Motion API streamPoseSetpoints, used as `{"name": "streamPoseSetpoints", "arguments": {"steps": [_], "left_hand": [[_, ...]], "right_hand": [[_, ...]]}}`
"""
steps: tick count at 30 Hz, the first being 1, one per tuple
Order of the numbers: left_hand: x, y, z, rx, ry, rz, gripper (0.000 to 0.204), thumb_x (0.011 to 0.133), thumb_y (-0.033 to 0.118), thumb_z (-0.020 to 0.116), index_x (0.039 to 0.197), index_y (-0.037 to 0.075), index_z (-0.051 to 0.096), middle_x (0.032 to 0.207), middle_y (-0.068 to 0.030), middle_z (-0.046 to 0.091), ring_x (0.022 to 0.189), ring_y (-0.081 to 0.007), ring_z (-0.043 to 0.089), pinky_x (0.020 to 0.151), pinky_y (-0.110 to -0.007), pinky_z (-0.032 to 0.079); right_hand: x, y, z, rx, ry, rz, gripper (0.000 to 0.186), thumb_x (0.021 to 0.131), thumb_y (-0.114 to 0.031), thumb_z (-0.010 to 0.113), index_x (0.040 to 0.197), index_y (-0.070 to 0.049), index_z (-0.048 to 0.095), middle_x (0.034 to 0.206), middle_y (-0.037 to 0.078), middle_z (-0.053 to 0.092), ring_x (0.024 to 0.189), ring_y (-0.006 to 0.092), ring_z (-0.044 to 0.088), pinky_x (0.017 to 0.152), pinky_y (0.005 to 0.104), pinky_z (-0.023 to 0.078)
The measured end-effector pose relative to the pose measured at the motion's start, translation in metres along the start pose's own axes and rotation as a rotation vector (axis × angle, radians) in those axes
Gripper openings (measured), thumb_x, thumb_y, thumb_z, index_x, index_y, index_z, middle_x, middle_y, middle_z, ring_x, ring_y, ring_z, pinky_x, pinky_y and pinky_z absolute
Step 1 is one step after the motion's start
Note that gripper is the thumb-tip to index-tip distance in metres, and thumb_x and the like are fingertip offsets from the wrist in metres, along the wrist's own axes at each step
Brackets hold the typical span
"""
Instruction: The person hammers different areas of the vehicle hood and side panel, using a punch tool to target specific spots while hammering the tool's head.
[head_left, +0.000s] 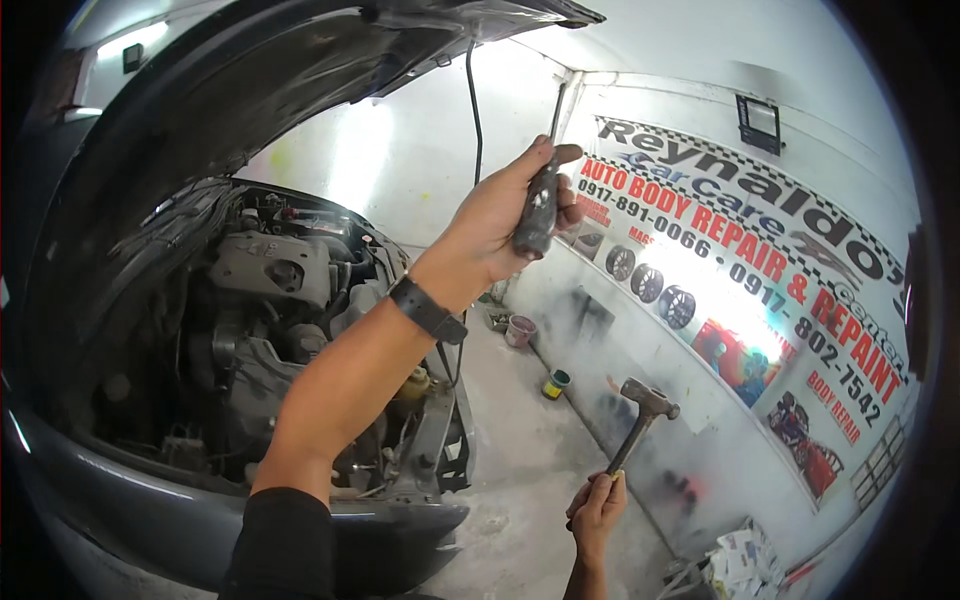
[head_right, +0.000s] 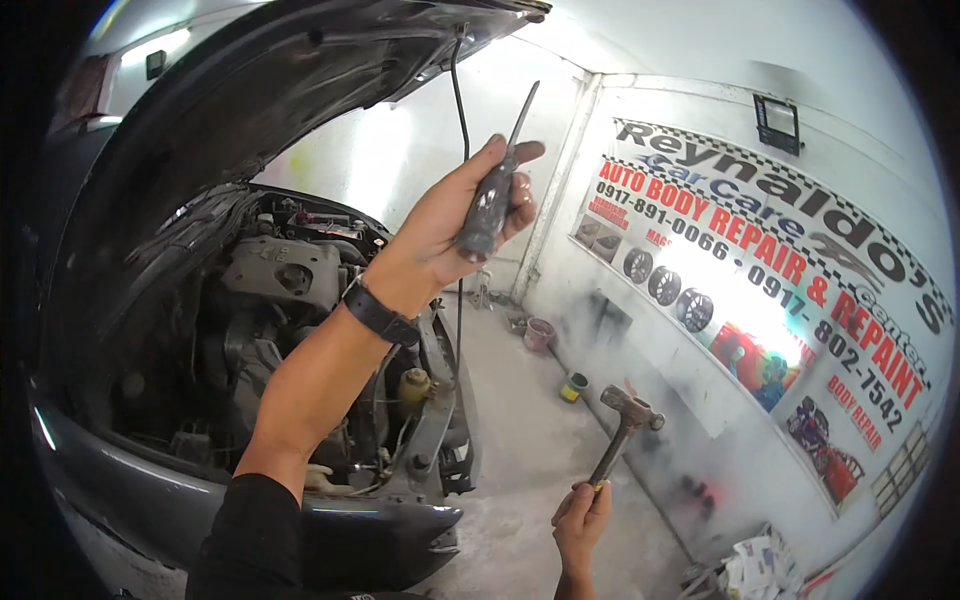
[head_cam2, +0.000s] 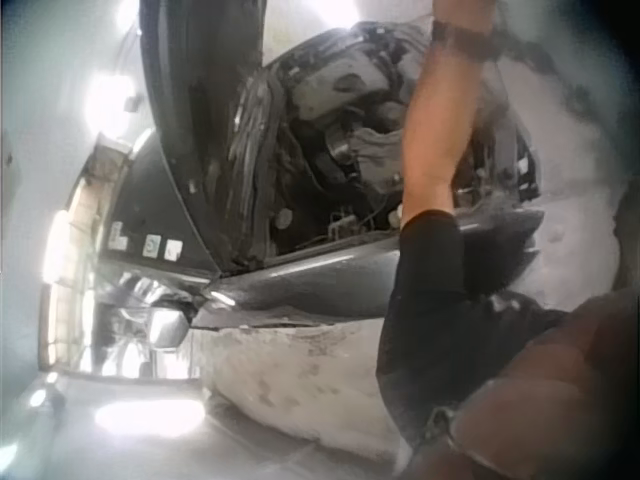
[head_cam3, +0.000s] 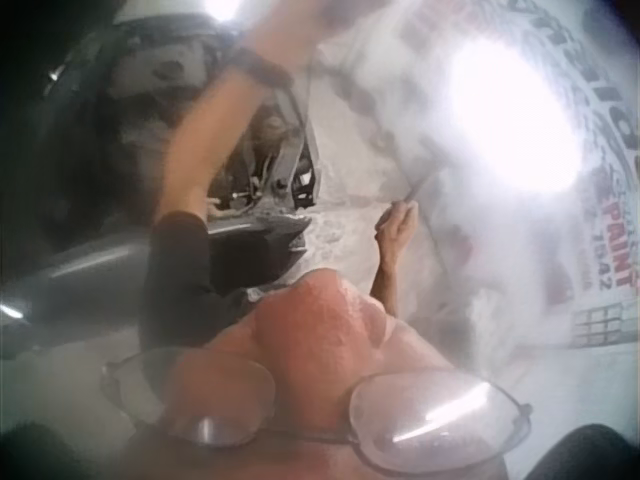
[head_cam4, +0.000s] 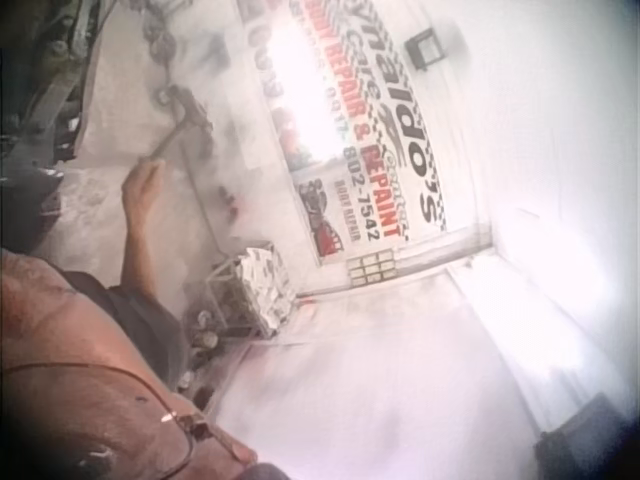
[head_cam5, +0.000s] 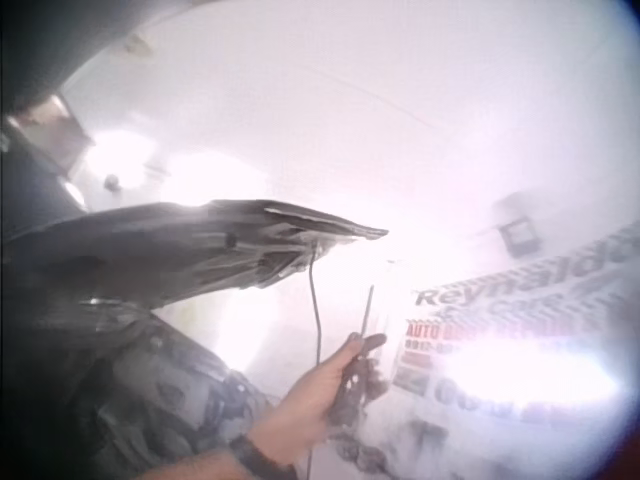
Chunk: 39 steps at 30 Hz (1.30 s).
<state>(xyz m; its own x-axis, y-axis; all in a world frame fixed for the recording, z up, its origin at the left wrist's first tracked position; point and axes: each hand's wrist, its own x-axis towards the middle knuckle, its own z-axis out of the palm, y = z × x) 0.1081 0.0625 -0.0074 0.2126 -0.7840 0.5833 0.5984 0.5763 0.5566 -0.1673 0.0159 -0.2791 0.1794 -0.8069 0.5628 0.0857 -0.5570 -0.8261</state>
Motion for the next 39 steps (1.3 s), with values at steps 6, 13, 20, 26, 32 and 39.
{"name": "streamPoseSetpoints", "arguments": {"steps": [6, 13, 20, 26, 32, 39], "left_hand": [[0.013, 0.031, 0.016, 0.02, -0.141, 0.074, 0.04, 0.098, 0.033, 0.05, 0.123, 0.002, 0.052, 0.074, -0.001, 0.053, 0.06, -0.0095, 0.051, 0.046, -0.021, 0.038], [0.018, 0.046, 0.019, -0.034, -0.261, 0.066, 0.044, 0.1, 0.031, 0.035, 0.122, -0.004, 0.048, 0.074, -0.0031, 0.048, 0.063, -0.0123, 0.042, 0.045, -0.023, 0.031], [0.027, 0.056, 0.023, -0.173, -0.399, -0.014, 0.033, 0.098, 0.024, 0.032, 0.108, -0.003, 0.048, 0.074, -0.0041, 0.045, 0.063, -0.0135, 0.04, 0.048, -0.025, 0.033], [0.029, 0.052, 0.034, -0.25, -0.392, -0.015, 0.028, 0.1, 0.026, 0.034, 0.099, 0.001, 0.048, 0.076, -0.0064, 0.045, 0.063, -0.015, 0.04, 0.048, -0.024, 0.033], [0.033, 0.066, 0.062, -0.337, -0.347, 0.069, 0.03, 0.103, 0.025, 0.033, 0.094, -0.001, 0.047, 0.07, -0.0061, 0.049, 0.048, -0.013, 0.043, 0.038, -0.026, 0.038], [0.054, 0.068, 0.057, -0.376, -0.43, 0.011, 0.031, 0.102, 0.025, 0.03, 0.087, 0.004, 0.045, 0.069, -0.0048, 0.045, 0.056, -0.0134, 0.042, 0.044, -0.023, 0.038]], "right_hand": [[-0.061, -0.024, 0.022, 0.071, 0.11, 0.145, 0.021, 0.101, -0.022, 0.042, 0.089, -0.005, 0.045, 0.052, -0.001, 0.044, 0.037, 0.0063, 0.04, 0.035, 0.0218, 0.032], [-0.086, -0.021, 0.02, 0.009, 0.108, 0.16, 0.021, 0.1, -0.022, 0.045, 0.089, -0.004, 0.046, 0.051, -0.001, 0.044, 0.038, 0.0057, 0.041, 0.035, 0.0219, 0.032], [-0.087, -0.02, 0.031, -0.038, 0.101, 0.175, 0.025, 0.102, -0.024, 0.041, 0.086, -0.005, 0.046, 0.05, 0.001, 0.044, 0.035, 0.0073, 0.04, 0.033, 0.0225, 0.034], [-0.093, -0.026, 0.034, -0.031, 0.091, 0.157, 0.025, 0.102, -0.025, 0.042, 0.086, -0.005, 0.046, 0.051, 0.0, 0.044, 0.035, 0.0071, 0.039, 0.033, 0.0225, 0.033], [-0.092, -0.03, 0.033, -0.076, 0.113, 0.182, 0.019, 0.099, -0.02, 0.048, 0.087, -0.005, 0.045, 0.052, -0.003, 0.042, 0.041, 0.0052, 0.041, 0.039, 0.0217, 0.033], [0.0, -0.089, 0.068, -0.144, 0.173, -0.344, 0.014, 0.097, -0.017, 0.048, 0.092, -0.003, 0.048, 0.062, -0.002, 0.046, 0.051, 0.0046, 0.044, 0.047, 0.0212, 0.035]]}}
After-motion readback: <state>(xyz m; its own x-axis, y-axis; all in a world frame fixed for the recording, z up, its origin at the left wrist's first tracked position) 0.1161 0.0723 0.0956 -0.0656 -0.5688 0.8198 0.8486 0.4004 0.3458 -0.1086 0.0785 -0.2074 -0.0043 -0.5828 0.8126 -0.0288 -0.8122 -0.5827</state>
